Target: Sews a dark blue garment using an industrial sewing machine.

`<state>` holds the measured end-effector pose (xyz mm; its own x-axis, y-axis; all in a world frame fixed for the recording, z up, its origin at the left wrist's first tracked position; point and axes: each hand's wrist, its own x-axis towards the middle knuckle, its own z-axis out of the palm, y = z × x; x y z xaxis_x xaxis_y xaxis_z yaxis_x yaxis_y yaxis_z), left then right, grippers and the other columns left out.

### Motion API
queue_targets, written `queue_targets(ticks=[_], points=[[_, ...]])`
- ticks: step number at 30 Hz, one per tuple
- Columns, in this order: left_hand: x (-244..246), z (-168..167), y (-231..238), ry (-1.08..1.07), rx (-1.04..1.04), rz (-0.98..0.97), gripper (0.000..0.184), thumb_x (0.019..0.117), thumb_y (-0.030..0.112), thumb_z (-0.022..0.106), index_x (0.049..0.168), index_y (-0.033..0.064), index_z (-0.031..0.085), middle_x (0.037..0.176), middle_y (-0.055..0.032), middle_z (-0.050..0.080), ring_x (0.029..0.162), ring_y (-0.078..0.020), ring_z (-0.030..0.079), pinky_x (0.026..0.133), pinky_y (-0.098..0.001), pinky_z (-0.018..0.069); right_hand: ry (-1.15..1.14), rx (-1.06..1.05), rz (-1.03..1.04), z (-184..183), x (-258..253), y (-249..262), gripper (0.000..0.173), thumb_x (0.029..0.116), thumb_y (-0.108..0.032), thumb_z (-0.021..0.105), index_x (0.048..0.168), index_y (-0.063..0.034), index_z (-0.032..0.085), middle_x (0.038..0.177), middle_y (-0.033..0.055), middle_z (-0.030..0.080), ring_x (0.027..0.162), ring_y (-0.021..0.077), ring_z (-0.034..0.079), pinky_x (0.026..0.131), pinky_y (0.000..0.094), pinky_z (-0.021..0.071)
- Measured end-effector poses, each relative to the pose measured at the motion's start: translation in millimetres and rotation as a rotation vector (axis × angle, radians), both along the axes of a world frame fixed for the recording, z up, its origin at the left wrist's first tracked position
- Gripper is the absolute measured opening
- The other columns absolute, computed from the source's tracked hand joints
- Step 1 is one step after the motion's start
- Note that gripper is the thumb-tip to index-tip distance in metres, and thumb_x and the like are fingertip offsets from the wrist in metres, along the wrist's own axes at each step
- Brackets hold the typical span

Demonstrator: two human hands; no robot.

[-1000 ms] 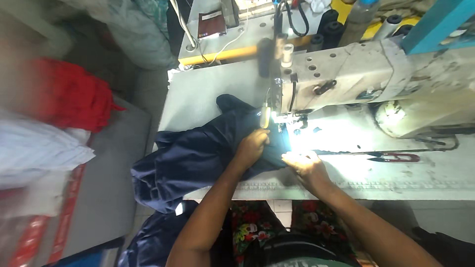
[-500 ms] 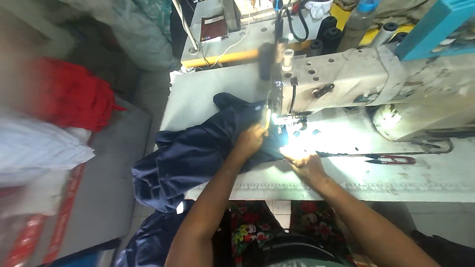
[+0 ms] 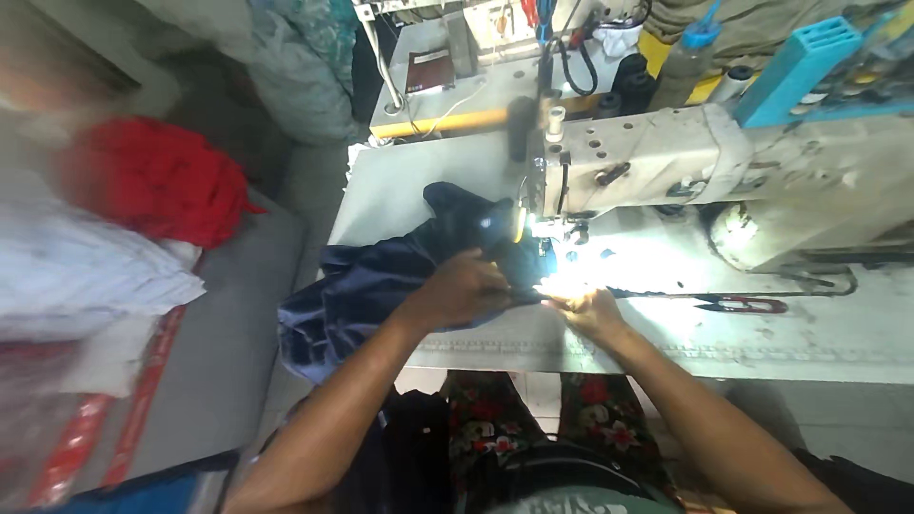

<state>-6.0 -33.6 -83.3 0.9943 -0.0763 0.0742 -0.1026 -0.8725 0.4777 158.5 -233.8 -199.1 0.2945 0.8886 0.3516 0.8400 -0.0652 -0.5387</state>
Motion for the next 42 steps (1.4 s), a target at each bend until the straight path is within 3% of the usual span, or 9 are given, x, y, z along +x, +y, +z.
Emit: queue_targets(ticks=[3, 6, 10, 15, 25, 31, 34, 38, 42], points=[[-7, 8, -46, 0.116, -0.208, -0.116, 0.018, 0.0959, 0.017, 0.066, 0.088, 0.0040, 0.076, 0.084, -0.0046, 0.072, 0.090, -0.0149, 0.069, 0.103, -0.0377, 0.0492, -0.027, 0.057, 0.145, 12, -4, -9, 0.024, 0.0934, -0.008, 0.067, 0.114, -0.0105, 0.079, 0.123, 0.0142, 0.074, 0.116, 0.0352, 0.070, 0.094, 0.0552, 0.0555], [0, -1, -73, 0.262, -0.291, -0.222, 0.024, 0.1008, 0.014, 0.060, 0.090, -0.0050, 0.071, 0.086, -0.0164, 0.071, 0.091, -0.0268, 0.069, 0.096, -0.0435, 0.0506, -0.038, 0.108, 0.263, 16, -20, -28, 0.020, 0.0920, -0.002, 0.062, 0.100, -0.0085, 0.080, 0.115, 0.0095, 0.077, 0.115, 0.0296, 0.071, 0.093, 0.0543, 0.0564], [16, -16, -75, 0.352, -0.382, -0.152, 0.036, 0.1030, 0.023, 0.058, 0.087, -0.0061, 0.070, 0.087, -0.0166, 0.067, 0.087, -0.0239, 0.063, 0.081, -0.0390, 0.0485, -0.057, 0.054, 0.183, 7, -32, -55, 0.025, 0.0946, -0.003, 0.060, 0.110, -0.0061, 0.078, 0.117, 0.0125, 0.076, 0.113, 0.0318, 0.073, 0.094, 0.0525, 0.0571], [27, -79, -56, 0.007, -0.136, 0.266, 0.034, 0.1030, 0.024, 0.060, 0.092, -0.0046, 0.074, 0.134, -0.0188, 0.066, 0.136, -0.0371, 0.054, 0.112, -0.0670, 0.0360, -0.073, 0.054, 0.096, -3, -41, -56, 0.029, 0.0914, 0.002, 0.060, 0.112, -0.0068, 0.078, 0.118, 0.0113, 0.076, 0.111, 0.0319, 0.073, 0.090, 0.0609, 0.0550], [5, -92, -36, -0.012, -0.071, 0.316, 0.018, 0.0997, 0.008, 0.059, 0.113, 0.0035, 0.071, 0.150, -0.0138, 0.055, 0.145, -0.0326, 0.046, 0.112, -0.0629, 0.0378, -0.128, 0.057, 0.054, -3, -45, -54, 0.031, 0.0914, 0.001, 0.060, 0.114, -0.0102, 0.078, 0.118, 0.0092, 0.077, 0.109, 0.0292, 0.074, 0.088, 0.0557, 0.0564], [-6, -89, -50, -0.062, 0.015, 0.194, 0.017, 0.0959, 0.003, 0.061, 0.105, 0.0038, 0.076, 0.134, -0.0126, 0.068, 0.136, -0.0350, 0.056, 0.114, -0.0641, 0.0368, -0.188, 0.050, 0.040, -5, -44, -61, 0.029, 0.0948, -0.003, 0.059, 0.112, -0.0151, 0.079, 0.122, 0.0080, 0.075, 0.110, 0.0269, 0.074, 0.087, 0.0510, 0.0562], [-7, -81, -44, -0.074, 0.202, 0.240, 0.013, 0.0944, 0.012, 0.066, 0.098, 0.0040, 0.076, 0.109, -0.0136, 0.074, 0.112, -0.0332, 0.070, 0.099, -0.0610, 0.0501, -0.224, 0.046, 0.017, -3, -45, -59, 0.029, 0.0941, -0.003, 0.060, 0.110, -0.0164, 0.079, 0.120, 0.0059, 0.076, 0.108, 0.0250, 0.074, 0.084, 0.0497, 0.0562], [5, -71, -41, -0.059, 0.365, 0.289, 0.018, 0.0930, 0.023, 0.072, 0.091, 0.0059, 0.074, 0.086, -0.0119, 0.072, 0.091, -0.0339, 0.071, 0.101, -0.0667, 0.0438, -0.257, 0.055, -0.025, -2, -48, -55, 0.030, 0.0930, -0.002, 0.060, 0.110, -0.0174, 0.079, 0.115, 0.0033, 0.078, 0.105, 0.0221, 0.075, 0.084, 0.0464, 0.0564], [27, -80, -55, -0.283, 0.224, 0.303, 0.019, 0.0979, 0.018, 0.065, 0.097, 0.0032, 0.077, 0.105, -0.0138, 0.075, 0.113, -0.0335, 0.069, 0.108, -0.0551, 0.0471, -0.258, 0.065, -0.047, -6, -52, -55, 0.030, 0.0933, -0.002, 0.059, 0.110, -0.0168, 0.079, 0.116, 0.0048, 0.078, 0.106, 0.0236, 0.075, 0.084, 0.0481, 0.0563]])
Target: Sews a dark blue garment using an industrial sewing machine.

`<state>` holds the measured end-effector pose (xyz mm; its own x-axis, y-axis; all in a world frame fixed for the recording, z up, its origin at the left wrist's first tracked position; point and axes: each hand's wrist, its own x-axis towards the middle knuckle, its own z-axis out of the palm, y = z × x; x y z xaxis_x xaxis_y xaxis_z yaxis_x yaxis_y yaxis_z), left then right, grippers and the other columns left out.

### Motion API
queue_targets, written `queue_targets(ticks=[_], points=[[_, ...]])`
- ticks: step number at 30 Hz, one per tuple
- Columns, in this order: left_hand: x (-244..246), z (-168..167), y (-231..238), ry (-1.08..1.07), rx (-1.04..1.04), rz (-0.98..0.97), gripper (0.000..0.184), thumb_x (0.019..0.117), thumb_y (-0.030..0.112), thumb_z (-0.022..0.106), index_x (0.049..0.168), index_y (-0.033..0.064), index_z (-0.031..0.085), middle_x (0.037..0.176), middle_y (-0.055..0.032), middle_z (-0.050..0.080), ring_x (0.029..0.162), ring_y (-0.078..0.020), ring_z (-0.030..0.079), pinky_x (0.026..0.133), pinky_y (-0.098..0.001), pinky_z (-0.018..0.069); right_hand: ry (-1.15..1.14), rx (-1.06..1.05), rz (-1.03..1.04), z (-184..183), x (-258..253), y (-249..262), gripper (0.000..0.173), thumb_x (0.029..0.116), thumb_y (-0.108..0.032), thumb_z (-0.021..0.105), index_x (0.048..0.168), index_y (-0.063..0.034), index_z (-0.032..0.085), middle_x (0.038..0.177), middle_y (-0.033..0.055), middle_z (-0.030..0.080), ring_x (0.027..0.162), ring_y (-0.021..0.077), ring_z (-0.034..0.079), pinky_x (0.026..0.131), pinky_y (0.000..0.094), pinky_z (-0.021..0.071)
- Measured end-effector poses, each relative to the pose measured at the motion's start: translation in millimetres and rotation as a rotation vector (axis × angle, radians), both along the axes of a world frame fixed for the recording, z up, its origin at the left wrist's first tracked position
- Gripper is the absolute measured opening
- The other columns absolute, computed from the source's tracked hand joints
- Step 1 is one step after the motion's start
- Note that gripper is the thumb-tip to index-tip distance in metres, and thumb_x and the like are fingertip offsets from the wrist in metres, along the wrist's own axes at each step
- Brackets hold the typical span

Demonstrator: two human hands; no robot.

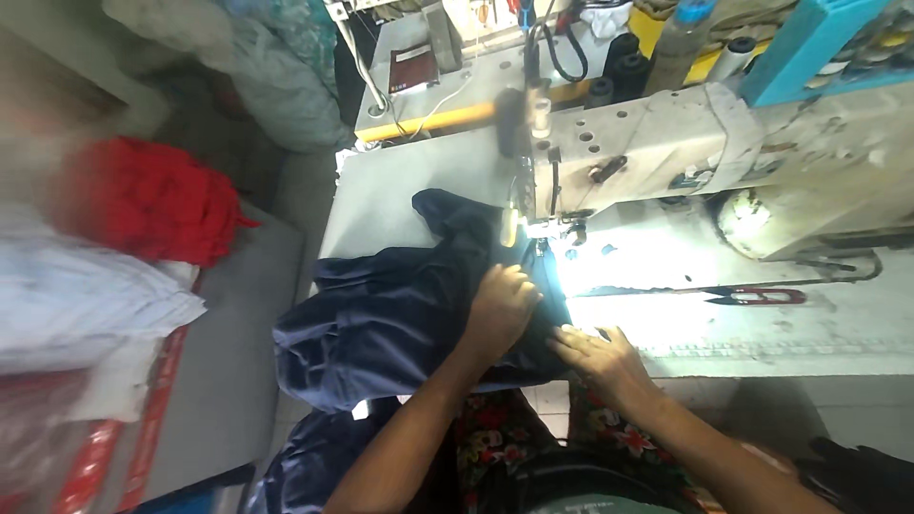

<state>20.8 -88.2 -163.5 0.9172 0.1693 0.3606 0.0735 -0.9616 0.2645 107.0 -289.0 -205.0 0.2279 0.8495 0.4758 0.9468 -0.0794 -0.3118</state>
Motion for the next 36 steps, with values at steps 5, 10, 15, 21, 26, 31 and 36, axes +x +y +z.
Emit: queue_targets(ticks=[5, 10, 15, 21, 26, 31, 36], points=[[-1, -29, 3, 0.110, -0.207, -0.043, 0.035, 0.1007, 0.024, 0.063, 0.131, 0.0093, 0.070, 0.137, -0.0222, 0.063, 0.134, -0.0386, 0.057, 0.114, -0.0587, 0.0406, -0.013, -0.018, -0.026, 0, -2, -2, 0.030, 0.0934, -0.003, 0.059, 0.110, -0.0173, 0.079, 0.117, 0.0024, 0.077, 0.108, 0.0210, 0.074, 0.084, 0.0469, 0.0559], [-8, -33, 15, 0.112, -0.168, -0.111, 0.034, 0.0996, 0.023, 0.063, 0.132, 0.0168, 0.071, 0.138, -0.0242, 0.062, 0.134, -0.0425, 0.056, 0.113, -0.0665, 0.0377, -0.005, -0.006, -0.051, 1, -4, 1, 0.028, 0.0925, -0.004, 0.060, 0.109, -0.0161, 0.080, 0.115, 0.0020, 0.078, 0.106, 0.0213, 0.075, 0.083, 0.0478, 0.0560], [-5, -35, 19, 0.119, -0.137, -0.122, 0.036, 0.0982, 0.020, 0.060, 0.133, 0.0193, 0.071, 0.140, -0.0243, 0.060, 0.135, -0.0437, 0.054, 0.112, -0.0687, 0.0354, 0.005, -0.022, -0.064, 3, -5, 4, 0.030, 0.0919, -0.002, 0.059, 0.109, -0.0161, 0.079, 0.116, 0.0019, 0.078, 0.106, 0.0216, 0.075, 0.082, 0.0480, 0.0558], [1, -35, 26, 0.132, -0.127, -0.130, 0.040, 0.0981, 0.018, 0.055, 0.136, 0.0193, 0.069, 0.142, -0.0254, 0.058, 0.136, -0.0454, 0.052, 0.112, -0.0713, 0.0330, 0.016, -0.008, -0.068, 3, -2, 10, 0.029, 0.0923, -0.003, 0.059, 0.108, -0.0162, 0.080, 0.115, 0.0019, 0.078, 0.107, 0.0217, 0.075, 0.080, 0.0484, 0.0556], [5, -36, 31, 0.150, -0.105, -0.132, 0.041, 0.0988, 0.019, 0.053, 0.137, 0.0216, 0.068, 0.143, -0.0251, 0.057, 0.137, -0.0452, 0.052, 0.112, -0.0716, 0.0315, 0.023, -0.007, -0.078, 4, 2, 15, 0.030, 0.0915, -0.001, 0.059, 0.107, -0.0151, 0.080, 0.114, 0.0023, 0.078, 0.106, 0.0218, 0.075, 0.078, 0.0467, 0.0560], [10, -32, 34, 0.153, -0.135, -0.119, 0.043, 0.0973, 0.014, 0.054, 0.137, 0.0203, 0.068, 0.143, -0.0260, 0.057, 0.138, -0.0463, 0.050, 0.114, -0.0710, 0.0296, 0.022, 0.003, -0.077, 4, 7, 19, 0.029, 0.0920, -0.001, 0.059, 0.106, -0.0148, 0.080, 0.114, 0.0025, 0.078, 0.106, 0.0219, 0.075, 0.078, 0.0468, 0.0569], [15, -30, 39, 0.144, -0.163, -0.088, 0.036, 0.0965, 0.011, 0.055, 0.129, 0.0094, 0.069, 0.143, -0.0216, 0.059, 0.139, -0.0421, 0.051, 0.115, -0.0685, 0.0309, 0.023, 0.013, -0.082, 2, 12, 26, 0.028, 0.0930, -0.001, 0.059, 0.105, -0.0147, 0.081, 0.113, 0.0031, 0.079, 0.105, 0.0225, 0.075, 0.075, 0.0451, 0.0567]])
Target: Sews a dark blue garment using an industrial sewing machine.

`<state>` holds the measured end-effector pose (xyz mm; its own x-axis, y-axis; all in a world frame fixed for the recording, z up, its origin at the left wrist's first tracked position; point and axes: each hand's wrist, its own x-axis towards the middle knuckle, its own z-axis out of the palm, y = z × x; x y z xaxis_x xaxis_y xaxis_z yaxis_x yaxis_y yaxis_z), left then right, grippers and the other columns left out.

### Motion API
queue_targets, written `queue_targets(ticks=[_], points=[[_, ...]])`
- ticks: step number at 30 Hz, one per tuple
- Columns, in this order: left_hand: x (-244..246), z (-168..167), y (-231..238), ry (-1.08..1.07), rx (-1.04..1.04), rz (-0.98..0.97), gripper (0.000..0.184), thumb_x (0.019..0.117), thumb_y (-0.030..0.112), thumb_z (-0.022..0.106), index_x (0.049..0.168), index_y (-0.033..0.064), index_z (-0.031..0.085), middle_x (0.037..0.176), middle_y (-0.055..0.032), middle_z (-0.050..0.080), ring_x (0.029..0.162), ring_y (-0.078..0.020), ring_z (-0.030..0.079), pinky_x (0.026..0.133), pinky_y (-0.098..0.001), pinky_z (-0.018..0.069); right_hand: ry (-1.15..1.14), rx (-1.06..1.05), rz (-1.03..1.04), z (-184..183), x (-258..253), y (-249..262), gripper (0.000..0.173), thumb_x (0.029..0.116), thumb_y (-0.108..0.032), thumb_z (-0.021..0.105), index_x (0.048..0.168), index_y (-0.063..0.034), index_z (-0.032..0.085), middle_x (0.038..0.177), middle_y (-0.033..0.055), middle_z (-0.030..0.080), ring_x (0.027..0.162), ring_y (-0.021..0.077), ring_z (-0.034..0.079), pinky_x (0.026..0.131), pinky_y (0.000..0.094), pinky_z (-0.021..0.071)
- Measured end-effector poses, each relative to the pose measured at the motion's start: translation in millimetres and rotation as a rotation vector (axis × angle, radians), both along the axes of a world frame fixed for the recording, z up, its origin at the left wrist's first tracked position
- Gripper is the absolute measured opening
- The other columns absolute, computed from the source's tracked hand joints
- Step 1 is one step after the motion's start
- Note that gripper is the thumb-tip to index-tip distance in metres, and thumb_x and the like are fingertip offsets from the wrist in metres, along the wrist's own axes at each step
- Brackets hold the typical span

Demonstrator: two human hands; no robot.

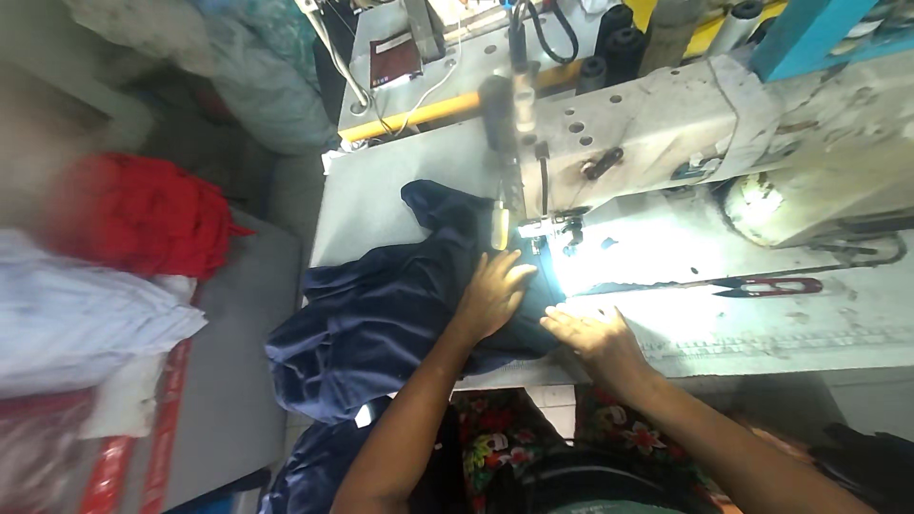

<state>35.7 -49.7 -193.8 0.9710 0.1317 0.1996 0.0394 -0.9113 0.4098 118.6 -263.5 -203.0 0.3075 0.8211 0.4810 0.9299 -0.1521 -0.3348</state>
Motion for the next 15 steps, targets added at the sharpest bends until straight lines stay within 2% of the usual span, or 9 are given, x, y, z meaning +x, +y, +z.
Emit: queue_targets(ticks=[3, 6, 9, 15], points=[[6, 3, 3, 0.024, -0.057, 0.039, 0.026, 0.0995, 0.009, 0.054, 0.119, -0.0009, 0.069, 0.142, -0.0198, 0.060, 0.140, -0.0389, 0.051, 0.117, -0.0641, 0.0304, 0.017, -0.007, 0.001, 0, 3, 3, 0.026, 0.0927, -0.002, 0.061, 0.105, -0.0139, 0.081, 0.114, 0.0043, 0.078, 0.106, 0.0240, 0.075, 0.078, 0.0473, 0.0571], [11, -1, 10, 0.030, -0.076, 0.041, 0.024, 0.0998, 0.008, 0.051, 0.113, -0.0026, 0.068, 0.144, -0.0191, 0.059, 0.142, -0.0369, 0.049, 0.119, -0.0611, 0.0292, 0.016, -0.011, 0.001, -1, 7, 7, 0.029, 0.0920, 0.000, 0.060, 0.106, -0.0138, 0.081, 0.115, 0.0040, 0.078, 0.107, 0.0239, 0.074, 0.082, 0.0477, 0.0567], [16, -1, 15, 0.046, -0.094, 0.056, 0.024, 0.0986, 0.006, 0.050, 0.113, -0.0022, 0.067, 0.145, -0.0180, 0.059, 0.144, -0.0343, 0.048, 0.121, -0.0592, 0.0275, 0.020, -0.013, 0.001, -3, 11, 11, 0.027, 0.0930, 0.000, 0.059, 0.106, -0.0123, 0.080, 0.116, 0.0052, 0.078, 0.109, 0.0251, 0.074, 0.088, 0.0503, 0.0554], [24, 0, 24, 0.057, -0.081, 0.067, 0.028, 0.0967, 0.003, 0.048, 0.116, -0.0044, 0.066, 0.141, -0.0180, 0.061, 0.141, -0.0323, 0.051, 0.121, -0.0570, 0.0289, 0.013, 0.006, 0.013, 2, 18, 20, 0.024, 0.0906, 0.000, 0.062, 0.102, -0.0105, 0.080, 0.113, 0.0079, 0.078, 0.108, 0.0269, 0.074, 0.084, 0.0524, 0.0554]])
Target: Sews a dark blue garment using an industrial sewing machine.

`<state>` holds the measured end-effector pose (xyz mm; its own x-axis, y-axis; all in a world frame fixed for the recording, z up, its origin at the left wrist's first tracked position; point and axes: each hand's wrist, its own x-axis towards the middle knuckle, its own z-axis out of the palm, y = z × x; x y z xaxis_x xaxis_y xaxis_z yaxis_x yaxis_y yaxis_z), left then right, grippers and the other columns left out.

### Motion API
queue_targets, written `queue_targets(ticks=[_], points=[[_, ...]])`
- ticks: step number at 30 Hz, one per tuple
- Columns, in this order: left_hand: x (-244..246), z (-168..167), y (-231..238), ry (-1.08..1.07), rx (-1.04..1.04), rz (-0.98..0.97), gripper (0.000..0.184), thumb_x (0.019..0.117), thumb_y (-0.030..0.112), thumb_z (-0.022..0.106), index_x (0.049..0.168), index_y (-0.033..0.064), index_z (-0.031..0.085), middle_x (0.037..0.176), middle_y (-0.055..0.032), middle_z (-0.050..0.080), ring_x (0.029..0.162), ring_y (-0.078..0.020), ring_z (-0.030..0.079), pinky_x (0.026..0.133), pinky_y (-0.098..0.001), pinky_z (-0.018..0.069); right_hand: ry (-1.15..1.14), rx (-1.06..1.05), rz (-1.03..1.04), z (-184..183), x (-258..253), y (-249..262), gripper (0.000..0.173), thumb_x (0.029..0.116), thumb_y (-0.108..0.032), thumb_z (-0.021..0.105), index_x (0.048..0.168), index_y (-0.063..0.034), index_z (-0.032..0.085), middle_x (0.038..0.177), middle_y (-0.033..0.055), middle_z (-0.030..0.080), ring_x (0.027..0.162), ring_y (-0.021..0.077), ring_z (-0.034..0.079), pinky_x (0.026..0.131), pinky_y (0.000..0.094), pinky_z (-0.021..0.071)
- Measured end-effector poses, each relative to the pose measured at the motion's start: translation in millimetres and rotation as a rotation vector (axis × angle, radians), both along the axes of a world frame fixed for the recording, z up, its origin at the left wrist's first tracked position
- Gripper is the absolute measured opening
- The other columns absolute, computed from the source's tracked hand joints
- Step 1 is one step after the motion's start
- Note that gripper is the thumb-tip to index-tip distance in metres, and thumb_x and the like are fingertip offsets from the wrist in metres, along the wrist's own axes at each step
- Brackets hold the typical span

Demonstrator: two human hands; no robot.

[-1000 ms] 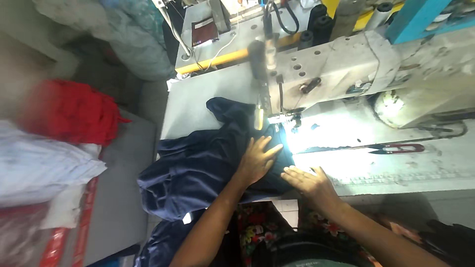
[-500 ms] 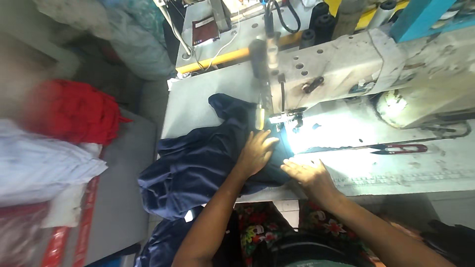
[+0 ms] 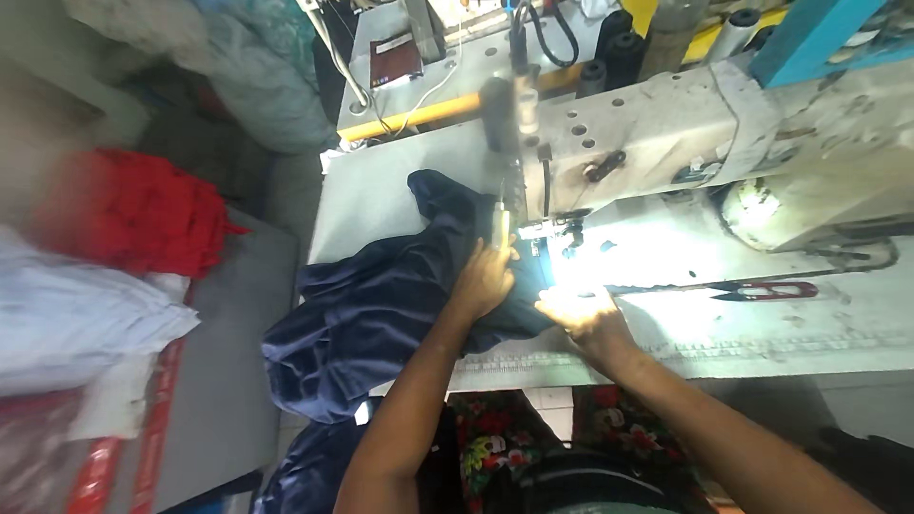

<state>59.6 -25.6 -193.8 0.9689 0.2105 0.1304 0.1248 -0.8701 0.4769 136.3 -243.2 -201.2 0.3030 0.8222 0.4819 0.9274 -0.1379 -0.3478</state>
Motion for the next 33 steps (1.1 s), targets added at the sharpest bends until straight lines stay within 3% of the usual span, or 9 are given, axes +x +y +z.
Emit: queue_targets(ticks=[6, 14, 17, 20, 27, 29, 31, 32, 33], points=[[8, 7, 6, 0.036, 0.001, 0.019, 0.028, 0.0966, 0.002, 0.048, 0.119, -0.0026, 0.065, 0.128, -0.0183, 0.067, 0.130, -0.0349, 0.059, 0.120, -0.0555, 0.0305, 0.024, -0.008, -0.002, 2, 5, 6, 0.023, 0.0899, -0.002, 0.064, 0.104, -0.0100, 0.080, 0.114, 0.0091, 0.077, 0.109, 0.0294, 0.072, 0.086, 0.0533, 0.0534], [18, 19, 12, 0.090, 0.023, 0.065, 0.027, 0.0984, 0.005, 0.052, 0.117, -0.0073, 0.066, 0.124, -0.0265, 0.067, 0.127, -0.0398, 0.060, 0.121, -0.0539, 0.0289, 0.076, -0.006, -0.002, 6, 13, 16, 0.023, 0.0885, -0.003, 0.068, 0.107, -0.0072, 0.079, 0.113, 0.0138, 0.076, 0.108, 0.0369, 0.070, 0.090, 0.0551, 0.0532], [21, 23, 12, 0.112, 0.030, 0.090, 0.031, 0.1002, 0.007, 0.053, 0.125, -0.0095, 0.063, 0.135, -0.0279, 0.062, 0.136, -0.0399, 0.053, 0.123, -0.0529, 0.0263, 0.137, -0.081, -0.030, 10, 13, 18, 0.024, 0.0902, -0.004, 0.069, 0.112, -0.0053, 0.078, 0.111, 0.0196, 0.074, 0.105, 0.0417, 0.069, 0.088, 0.0583, 0.0531], [25, 22, 16, 0.154, 0.028, 0.119, 0.041, 0.1018, 0.010, 0.053, 0.137, -0.0103, 0.056, 0.147, -0.0270, 0.054, 0.144, -0.0376, 0.046, 0.125, -0.0505, 0.0209, 0.107, -0.084, -0.041, 5, 17, 21, 0.026, 0.0913, -0.006, 0.068, 0.115, -0.0081, 0.078, 0.111, 0.0194, 0.074, 0.104, 0.0416, 0.069, 0.090, 0.0589, 0.0523], [26, 35, 23, 0.241, 0.059, 0.089, 0.047, 0.1050, 0.020, 0.054, 0.143, -0.0071, 0.053, 0.151, -0.0248, 0.051, 0.147, -0.0366, 0.042, 0.125, -0.0530, 0.0207, 0.185, -0.167, -0.046, 7, 20, 22, 0.031, 0.0948, -0.006, 0.066, 0.124, -0.0093, 0.075, 0.123, 0.0167, 0.072, 0.113, 0.0395, 0.068, 0.094, 0.0582, 0.0517], [18, 42, 31, 0.295, 0.202, 0.021, 0.046, 0.1046, 0.036, 0.057, 0.135, 0.0018, 0.064, 0.139, -0.0205, 0.061, 0.135, -0.0379, 0.054, 0.116, -0.0594, 0.0320, 0.212, -0.169, -0.049, 8, 21, 22, 0.031, 0.0956, -0.007, 0.066, 0.125, -0.0105, 0.075, 0.127, 0.0159, 0.071, 0.118, 0.0390, 0.066, 0.097, 0.0581, 0.0504], [1, 46, 42, 0.213, 0.347, -0.077, 0.045, 0.1004, 0.046, 0.059, 0.121, 0.0086, 0.073, 0.115, -0.0187, 0.071, 0.109, -0.0408, 0.065, 0.098, -0.0628, 0.0432, 0.232, -0.179, -0.052, 6, 22, 21, 0.030, 0.0956, -0.008, 0.066, 0.124, -0.0106, 0.075, 0.121, 0.0182, 0.072, 0.112, 0.0399, 0.067, 0.093, 0.0590, 0.0510], [-8, 50, 46, 0.186, 0.394, -0.127, 0.048, 0.0992, 0.051, 0.058, 0.118, 0.0100, 0.076, 0.106, -0.0184, 0.073, 0.102, -0.0410, 0.066, 0.095, -0.0630, 0.0439, 0.246, -0.187, -0.047, 6, 23, 21, 0.030, 0.0960, -0.008, 0.066, 0.124, -0.0110, 0.075, 0.121, 0.0182, 0.072, 0.112, 0.0399, 0.067, 0.094, 0.0593, 0.0503], [-17, 56, 48, 0.196, 0.417, -0.165, 0.051, 0.0988, 0.054, 0.057, 0.115, 0.0098, 0.077, 0.101, -0.0178, 0.073, 0.100, -0.0407, 0.067, 0.099, -0.0645, 0.0417, 0.250, -0.195, -0.035, 4, 24, 21, 0.031, 0.0967, -0.008, 0.065, 0.126, -0.0118, 0.074, 0.124, 0.0172, 0.071, 0.115, 0.0395, 0.066, 0.096, 0.0591, 0.0498]])
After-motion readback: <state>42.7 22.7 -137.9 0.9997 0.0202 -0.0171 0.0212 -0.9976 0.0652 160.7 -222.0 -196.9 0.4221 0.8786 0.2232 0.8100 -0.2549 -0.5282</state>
